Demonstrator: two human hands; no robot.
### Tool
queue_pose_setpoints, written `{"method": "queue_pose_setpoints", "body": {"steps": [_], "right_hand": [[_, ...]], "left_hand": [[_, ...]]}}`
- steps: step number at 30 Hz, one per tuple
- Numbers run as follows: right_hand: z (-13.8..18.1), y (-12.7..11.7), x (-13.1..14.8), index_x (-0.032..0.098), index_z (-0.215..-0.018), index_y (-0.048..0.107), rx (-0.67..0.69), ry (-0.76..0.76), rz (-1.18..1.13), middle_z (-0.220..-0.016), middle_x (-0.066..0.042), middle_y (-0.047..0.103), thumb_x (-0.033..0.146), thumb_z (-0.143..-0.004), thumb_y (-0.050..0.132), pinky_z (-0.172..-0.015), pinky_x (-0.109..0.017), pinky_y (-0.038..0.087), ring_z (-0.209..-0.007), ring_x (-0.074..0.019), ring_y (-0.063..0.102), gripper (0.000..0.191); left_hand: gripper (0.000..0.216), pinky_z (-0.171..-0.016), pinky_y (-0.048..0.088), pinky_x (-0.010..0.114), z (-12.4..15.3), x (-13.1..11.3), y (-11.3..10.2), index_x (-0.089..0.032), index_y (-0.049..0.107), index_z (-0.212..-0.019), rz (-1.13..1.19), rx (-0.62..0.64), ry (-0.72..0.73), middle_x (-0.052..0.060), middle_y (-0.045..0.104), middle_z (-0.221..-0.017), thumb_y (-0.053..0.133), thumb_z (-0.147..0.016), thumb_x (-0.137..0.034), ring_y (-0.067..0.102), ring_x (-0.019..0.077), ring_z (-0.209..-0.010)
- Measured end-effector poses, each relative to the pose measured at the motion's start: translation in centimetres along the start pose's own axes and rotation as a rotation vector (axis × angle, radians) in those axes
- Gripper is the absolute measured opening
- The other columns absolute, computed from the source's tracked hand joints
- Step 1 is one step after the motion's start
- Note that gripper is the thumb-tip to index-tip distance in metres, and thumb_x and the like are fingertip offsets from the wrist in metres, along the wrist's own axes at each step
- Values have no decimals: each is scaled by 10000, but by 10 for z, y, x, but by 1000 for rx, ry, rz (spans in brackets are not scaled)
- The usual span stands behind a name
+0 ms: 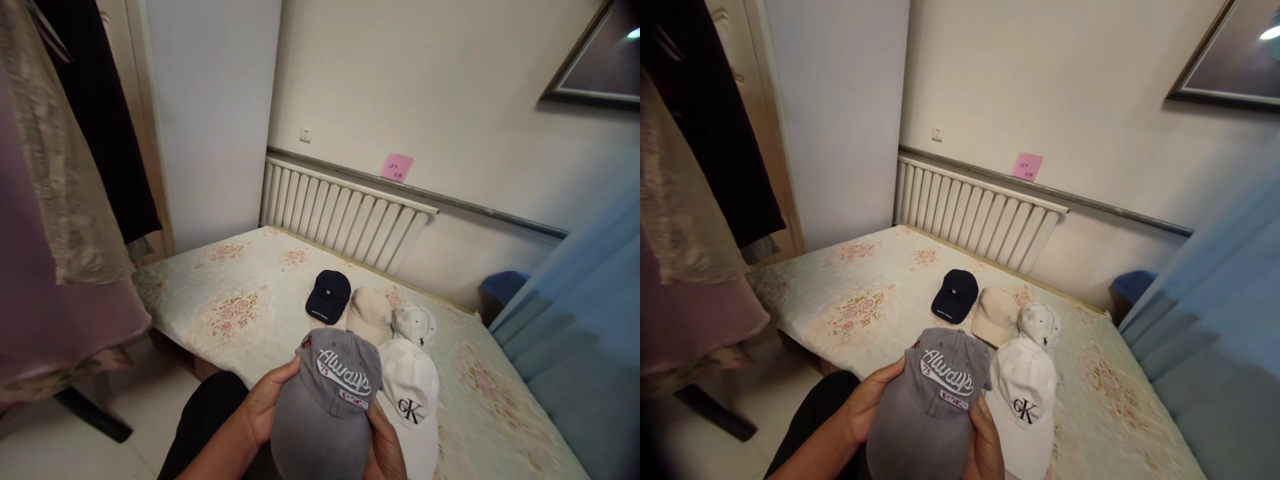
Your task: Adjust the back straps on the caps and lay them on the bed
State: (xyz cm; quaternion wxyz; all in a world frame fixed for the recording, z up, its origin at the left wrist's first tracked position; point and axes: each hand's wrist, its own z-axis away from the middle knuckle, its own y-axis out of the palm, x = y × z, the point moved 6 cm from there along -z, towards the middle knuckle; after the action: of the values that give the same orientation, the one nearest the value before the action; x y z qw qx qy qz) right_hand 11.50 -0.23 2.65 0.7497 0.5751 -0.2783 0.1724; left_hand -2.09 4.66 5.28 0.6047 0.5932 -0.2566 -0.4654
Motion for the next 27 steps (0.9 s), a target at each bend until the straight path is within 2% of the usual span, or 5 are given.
{"method": "queue_pose_setpoints", "body": {"steps": [6,10,14,22,27], "right_hand": [[-1,-17,-1,221,-1103,646,36,30,15,-1073,-78,704,327,-724,706,-935,-480,443,-1018,-249,641,398],[-4,-26,-3,237,-1143,624,39,42,21,-1106,-77,691,330,-753,684,-937,-464,440,-1004,-236,645,406],[-4,-28,-3,227,-1141,629,39,42,48,-1081,-84,699,300,-703,731,-936,-457,440,-1000,-243,644,455],[0,-17,-1,245,-1110,661,20,65,72,-1083,-76,701,368,-630,773,-969,-452,405,-1020,-279,631,508],[-6,-25,-3,230,-1101,664,21,42,94,-1054,-78,710,370,-631,767,-958,-474,405,-1055,-295,611,502]], "left_hand": [[389,-974,401,404,1,1,3,-112,607,-1170,-79,-13,-59,153,708,-1008,508,-872,-342,603,287,-1091],[369,-946,425,396,-6,1,-10,-125,624,-1142,-144,-98,-44,137,720,-972,544,-847,-331,630,287,-1040],[310,-913,449,382,-10,-4,-23,-126,652,-1087,-191,-180,27,130,730,-926,568,-819,-257,655,286,-984],[217,-931,431,397,-5,-12,-20,-111,677,-996,-203,25,157,121,726,-899,538,-838,-163,677,247,-901],[310,-937,419,402,0,-12,-8,-119,632,-1108,-289,153,166,145,698,-1005,557,-809,-95,645,260,-992]]}}
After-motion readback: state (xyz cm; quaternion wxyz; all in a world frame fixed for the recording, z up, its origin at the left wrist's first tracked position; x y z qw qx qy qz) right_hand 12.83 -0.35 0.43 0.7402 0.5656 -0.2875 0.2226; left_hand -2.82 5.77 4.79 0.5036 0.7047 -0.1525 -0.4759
